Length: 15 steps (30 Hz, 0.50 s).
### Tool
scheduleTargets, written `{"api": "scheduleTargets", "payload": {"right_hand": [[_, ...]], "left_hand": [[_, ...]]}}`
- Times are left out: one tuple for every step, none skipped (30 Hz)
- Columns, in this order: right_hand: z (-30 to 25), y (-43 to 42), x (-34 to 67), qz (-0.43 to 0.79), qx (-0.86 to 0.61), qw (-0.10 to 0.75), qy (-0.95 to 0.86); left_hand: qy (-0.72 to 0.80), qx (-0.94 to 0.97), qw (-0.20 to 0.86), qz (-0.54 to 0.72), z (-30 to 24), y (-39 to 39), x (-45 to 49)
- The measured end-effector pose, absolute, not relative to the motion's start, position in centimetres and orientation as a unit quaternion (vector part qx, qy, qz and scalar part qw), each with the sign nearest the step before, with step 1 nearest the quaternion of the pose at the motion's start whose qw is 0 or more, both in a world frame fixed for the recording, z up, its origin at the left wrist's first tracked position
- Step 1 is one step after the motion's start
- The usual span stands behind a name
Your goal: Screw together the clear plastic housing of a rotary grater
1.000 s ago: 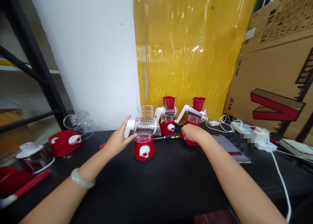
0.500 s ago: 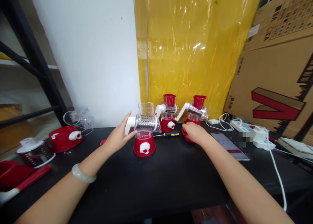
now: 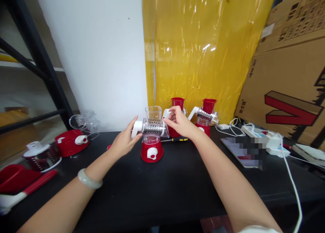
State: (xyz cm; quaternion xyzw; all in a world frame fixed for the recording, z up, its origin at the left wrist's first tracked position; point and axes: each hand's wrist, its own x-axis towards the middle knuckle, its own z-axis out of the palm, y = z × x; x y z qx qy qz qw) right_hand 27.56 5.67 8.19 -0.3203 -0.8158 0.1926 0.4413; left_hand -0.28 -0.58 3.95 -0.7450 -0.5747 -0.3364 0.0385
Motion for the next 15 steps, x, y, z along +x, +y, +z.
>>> {"api": "scheduleTargets", "payload": {"right_hand": [[7.9, 5.9, 26.9, 0.209, -0.321, 0.454, -0.804], [7.5, 6.2, 26.3, 0.223, -0.325, 0.463, -0.794], [6.8, 6.3, 25.7, 0.239, -0.329, 0.472, -0.782], [6.0, 6.4, 25.2, 0.257, -0.333, 0.482, -0.769], [5.1, 6.5, 24.7, 0.272, -0.337, 0.496, -0.753], [4.2, 6.6, 24.3, 0.289, -0.340, 0.509, -0.736], [3.4, 6.6, 24.0, 0.306, -0.342, 0.519, -0.721], [2.6, 6.6, 23.6, 0.323, -0.341, 0.526, -0.709], [2.0, 6.6, 23.4, 0.339, -0.339, 0.530, -0.700], [1.6, 6.6, 23.2, 0.356, -0.334, 0.531, -0.693], [1.3, 6.5, 23.0, 0.372, -0.327, 0.531, -0.688], [1.1, 6.4, 22.9, 0.388, -0.318, 0.531, -0.683], [1.1, 6.3, 22.8, 0.402, -0.307, 0.532, -0.679], [1.1, 6.2, 22.8, 0.416, -0.296, 0.531, -0.676], [1.2, 6.0, 22.8, 0.430, -0.284, 0.529, -0.674]], "left_hand": [[-0.573, -0.745, 0.038, -0.339, 4.0, -0.7, -0.3], [-0.573, -0.745, 0.040, -0.339, 4.0, -0.7, -0.3], [-0.573, -0.745, 0.044, -0.339, 4.0, -0.8, -0.3], [-0.574, -0.744, 0.049, -0.338, 4.0, -0.8, -0.3], [-0.577, -0.743, 0.054, -0.336, 3.9, -0.8, -0.3], [-0.580, -0.740, 0.057, -0.335, 3.8, -0.8, -0.2], [-0.584, -0.736, 0.057, -0.337, 3.7, -0.8, -0.2], [-0.587, -0.732, 0.052, -0.342, 3.6, -0.7, -0.2], [-0.588, -0.728, 0.043, -0.350, 3.4, -0.7, -0.2], [-0.586, -0.726, 0.032, -0.359, 3.3, -0.6, -0.2], [-0.584, -0.724, 0.019, -0.368, 3.1, -0.5, -0.2], [-0.580, -0.724, 0.006, -0.375, 3.0, -0.4, -0.2], [-0.575, -0.724, -0.004, -0.380, 2.9, -0.3, -0.2], [-0.570, -0.726, -0.011, -0.385, 2.7, -0.2, -0.2], [-0.566, -0.727, -0.016, -0.388, 2.6, -0.2, -0.2]]}}
